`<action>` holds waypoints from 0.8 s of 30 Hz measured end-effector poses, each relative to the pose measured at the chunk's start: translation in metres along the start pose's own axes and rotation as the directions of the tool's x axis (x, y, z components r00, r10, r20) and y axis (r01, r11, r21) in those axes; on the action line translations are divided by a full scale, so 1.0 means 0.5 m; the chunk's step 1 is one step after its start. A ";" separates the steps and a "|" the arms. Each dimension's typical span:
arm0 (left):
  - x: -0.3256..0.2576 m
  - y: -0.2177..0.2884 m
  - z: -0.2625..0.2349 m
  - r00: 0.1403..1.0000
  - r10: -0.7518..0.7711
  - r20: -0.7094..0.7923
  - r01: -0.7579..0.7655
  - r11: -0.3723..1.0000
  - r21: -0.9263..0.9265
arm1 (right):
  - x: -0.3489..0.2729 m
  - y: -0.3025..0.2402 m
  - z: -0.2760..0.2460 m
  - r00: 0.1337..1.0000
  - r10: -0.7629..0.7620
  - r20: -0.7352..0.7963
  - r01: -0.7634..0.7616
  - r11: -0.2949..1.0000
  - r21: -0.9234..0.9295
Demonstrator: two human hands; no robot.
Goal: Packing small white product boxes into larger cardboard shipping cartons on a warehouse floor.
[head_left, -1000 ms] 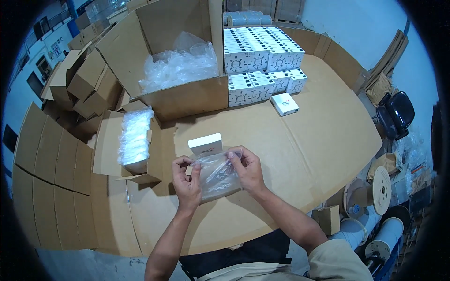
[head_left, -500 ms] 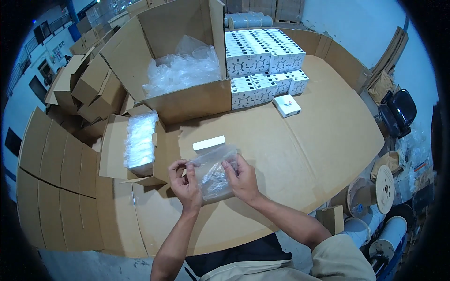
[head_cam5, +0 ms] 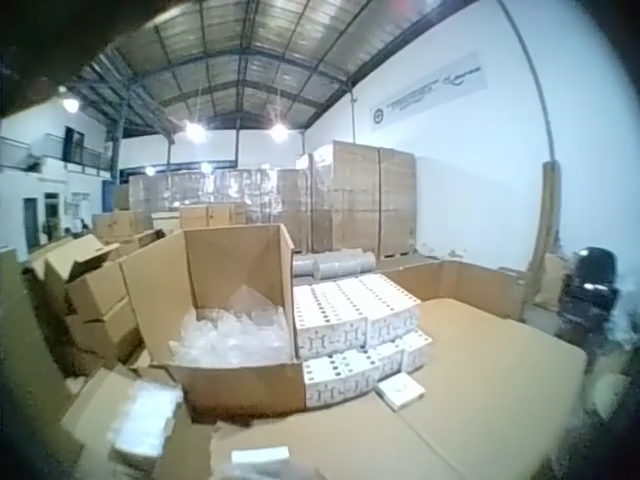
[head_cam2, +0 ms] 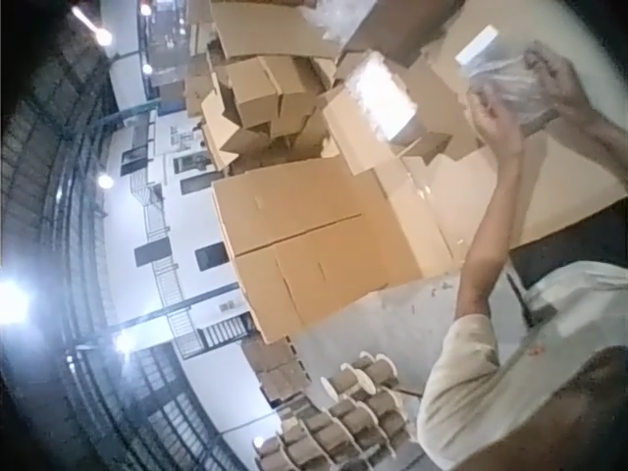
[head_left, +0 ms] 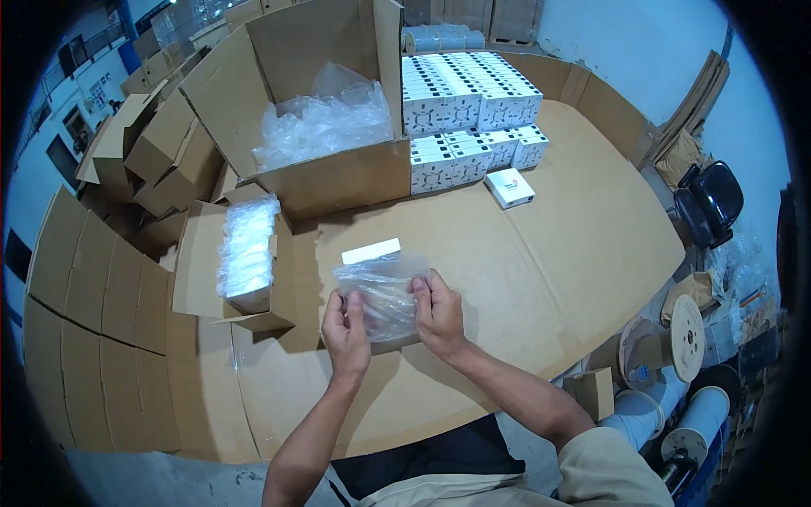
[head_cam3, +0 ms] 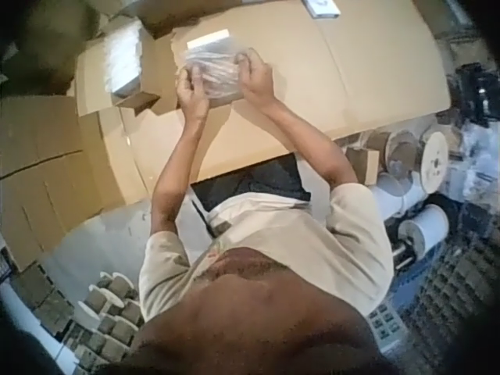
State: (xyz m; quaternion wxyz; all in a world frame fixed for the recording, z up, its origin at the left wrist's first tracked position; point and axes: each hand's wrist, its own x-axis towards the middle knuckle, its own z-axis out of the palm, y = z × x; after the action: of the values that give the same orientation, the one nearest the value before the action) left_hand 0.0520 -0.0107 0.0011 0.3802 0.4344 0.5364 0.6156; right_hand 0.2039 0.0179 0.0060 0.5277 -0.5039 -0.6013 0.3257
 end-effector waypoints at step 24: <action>0.040 -0.013 -0.014 0.963 0.244 -0.113 -0.240 0.970 0.049 | 0.013 0.008 0.000 0.989 0.028 0.146 -0.064 0.967 0.246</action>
State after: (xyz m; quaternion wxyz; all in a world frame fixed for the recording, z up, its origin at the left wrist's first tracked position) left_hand 0.0388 0.0066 -0.0030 0.2623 0.4658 0.5115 0.6728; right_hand 0.2053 0.0251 0.0042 0.5354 -0.4230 -0.5794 0.4458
